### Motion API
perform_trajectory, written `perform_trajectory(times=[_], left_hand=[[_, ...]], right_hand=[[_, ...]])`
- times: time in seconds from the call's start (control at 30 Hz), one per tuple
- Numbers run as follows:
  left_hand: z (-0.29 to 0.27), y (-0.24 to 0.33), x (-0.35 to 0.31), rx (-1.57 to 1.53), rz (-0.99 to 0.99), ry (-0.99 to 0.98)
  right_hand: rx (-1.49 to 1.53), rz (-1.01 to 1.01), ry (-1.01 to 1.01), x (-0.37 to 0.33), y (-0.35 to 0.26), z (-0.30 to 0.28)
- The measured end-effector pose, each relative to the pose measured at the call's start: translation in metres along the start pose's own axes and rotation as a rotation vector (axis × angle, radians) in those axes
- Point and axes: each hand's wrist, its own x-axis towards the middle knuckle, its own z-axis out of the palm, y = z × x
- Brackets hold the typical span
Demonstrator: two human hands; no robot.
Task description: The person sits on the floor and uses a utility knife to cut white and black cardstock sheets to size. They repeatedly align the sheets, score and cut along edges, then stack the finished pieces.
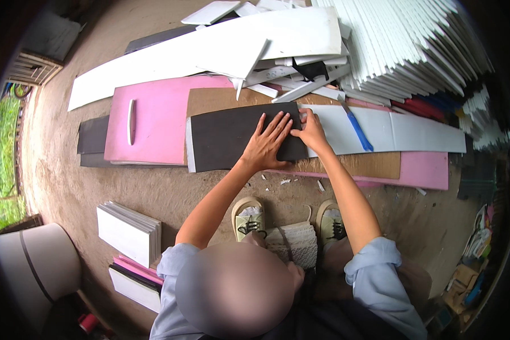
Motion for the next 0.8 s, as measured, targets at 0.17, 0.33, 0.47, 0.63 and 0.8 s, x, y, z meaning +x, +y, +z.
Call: perform_trajectory(times=[0.17,0.33,0.47,0.63,0.8], left_hand=[[0.003,0.003,0.005,0.032,0.002,-0.042],[0.005,0.007,0.008,0.027,0.008,-0.052],[-0.002,0.005,0.005,0.054,-0.017,-0.077],[0.000,0.008,0.008,0.051,-0.014,-0.063],[0.000,0.007,0.007,0.047,-0.023,-0.063]], right_hand=[[0.064,0.002,0.014,-0.005,0.003,0.000],[0.187,-0.081,0.038,-0.009,0.017,-0.013],[-0.599,-0.233,0.690,-0.014,0.039,-0.064],[-0.694,-0.006,0.396,-0.014,0.071,-0.091],[-0.195,0.134,0.211,-0.018,0.041,-0.062]])
